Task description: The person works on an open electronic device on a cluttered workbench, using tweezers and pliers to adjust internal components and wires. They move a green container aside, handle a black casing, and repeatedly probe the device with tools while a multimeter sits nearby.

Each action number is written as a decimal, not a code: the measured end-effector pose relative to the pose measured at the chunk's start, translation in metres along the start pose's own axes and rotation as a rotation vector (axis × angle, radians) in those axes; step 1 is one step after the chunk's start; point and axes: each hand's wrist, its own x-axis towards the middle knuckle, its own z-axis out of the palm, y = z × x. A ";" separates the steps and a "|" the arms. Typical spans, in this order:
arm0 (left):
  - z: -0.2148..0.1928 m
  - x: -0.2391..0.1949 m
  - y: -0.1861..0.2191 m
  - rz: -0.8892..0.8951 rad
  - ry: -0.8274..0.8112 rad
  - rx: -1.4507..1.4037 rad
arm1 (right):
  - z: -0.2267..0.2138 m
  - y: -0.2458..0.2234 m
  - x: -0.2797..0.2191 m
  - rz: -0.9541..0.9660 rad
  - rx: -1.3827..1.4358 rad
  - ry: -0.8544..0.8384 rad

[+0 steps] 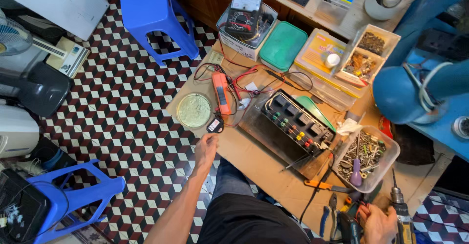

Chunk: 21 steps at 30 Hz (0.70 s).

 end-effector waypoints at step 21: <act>0.001 0.158 0.051 -0.032 -0.386 -0.054 | 0.165 -0.049 -0.151 0.050 -0.238 -0.072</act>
